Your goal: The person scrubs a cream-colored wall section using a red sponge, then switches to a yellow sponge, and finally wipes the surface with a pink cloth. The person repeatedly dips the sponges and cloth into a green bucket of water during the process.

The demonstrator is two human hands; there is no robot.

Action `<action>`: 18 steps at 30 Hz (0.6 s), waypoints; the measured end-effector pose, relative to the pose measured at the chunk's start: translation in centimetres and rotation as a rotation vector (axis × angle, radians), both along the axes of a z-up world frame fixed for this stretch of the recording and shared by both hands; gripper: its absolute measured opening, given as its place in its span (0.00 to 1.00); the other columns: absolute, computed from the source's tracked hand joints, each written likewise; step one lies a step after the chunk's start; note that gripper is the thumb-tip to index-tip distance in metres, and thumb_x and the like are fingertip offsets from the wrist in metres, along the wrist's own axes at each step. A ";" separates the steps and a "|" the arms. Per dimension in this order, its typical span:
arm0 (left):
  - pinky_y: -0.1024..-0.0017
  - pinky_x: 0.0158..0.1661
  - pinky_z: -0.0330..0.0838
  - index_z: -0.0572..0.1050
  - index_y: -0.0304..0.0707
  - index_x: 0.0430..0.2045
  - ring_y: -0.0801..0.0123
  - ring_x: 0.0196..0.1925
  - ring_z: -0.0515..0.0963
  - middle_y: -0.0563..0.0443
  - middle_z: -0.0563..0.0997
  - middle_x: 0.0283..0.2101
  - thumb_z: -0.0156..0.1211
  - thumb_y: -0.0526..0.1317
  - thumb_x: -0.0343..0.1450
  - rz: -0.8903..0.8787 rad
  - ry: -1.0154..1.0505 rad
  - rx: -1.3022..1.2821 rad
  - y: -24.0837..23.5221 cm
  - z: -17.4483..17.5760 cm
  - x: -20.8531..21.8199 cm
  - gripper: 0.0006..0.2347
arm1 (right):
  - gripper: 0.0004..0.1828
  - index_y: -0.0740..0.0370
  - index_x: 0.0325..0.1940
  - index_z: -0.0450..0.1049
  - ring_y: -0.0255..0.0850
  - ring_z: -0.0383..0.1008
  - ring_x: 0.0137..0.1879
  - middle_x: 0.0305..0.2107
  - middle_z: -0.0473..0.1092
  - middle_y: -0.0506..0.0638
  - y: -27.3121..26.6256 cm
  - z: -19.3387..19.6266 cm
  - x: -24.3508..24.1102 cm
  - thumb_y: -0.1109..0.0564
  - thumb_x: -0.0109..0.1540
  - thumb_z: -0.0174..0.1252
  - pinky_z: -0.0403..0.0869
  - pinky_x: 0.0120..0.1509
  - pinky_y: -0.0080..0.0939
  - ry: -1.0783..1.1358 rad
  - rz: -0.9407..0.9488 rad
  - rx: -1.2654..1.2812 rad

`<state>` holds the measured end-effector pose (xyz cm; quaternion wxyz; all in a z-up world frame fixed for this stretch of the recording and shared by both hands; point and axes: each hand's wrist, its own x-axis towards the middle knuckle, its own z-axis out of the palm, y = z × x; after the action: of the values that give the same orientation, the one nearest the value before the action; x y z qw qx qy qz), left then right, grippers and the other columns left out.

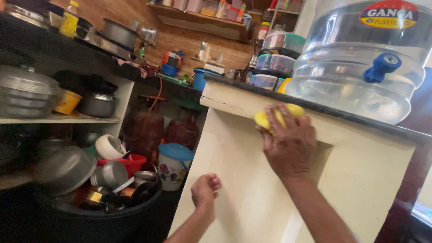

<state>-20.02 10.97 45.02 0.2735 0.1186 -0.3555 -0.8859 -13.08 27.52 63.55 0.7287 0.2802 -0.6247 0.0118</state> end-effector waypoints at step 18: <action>0.64 0.40 0.77 0.84 0.36 0.35 0.65 0.37 0.84 0.50 0.85 0.32 0.63 0.44 0.70 -0.596 -0.081 -1.023 -0.8 -10.6 -0.7 0.10 | 0.16 0.65 0.46 0.77 0.51 0.71 0.60 0.46 0.72 0.58 -7.9 4.1 -3.1 0.64 0.54 0.61 0.71 0.68 0.51 0.392 0.519 0.167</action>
<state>-20.73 10.21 34.41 0.0215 -0.0994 -0.7654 -0.6355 -16.22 19.61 67.62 0.7822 0.4857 -0.3792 0.0917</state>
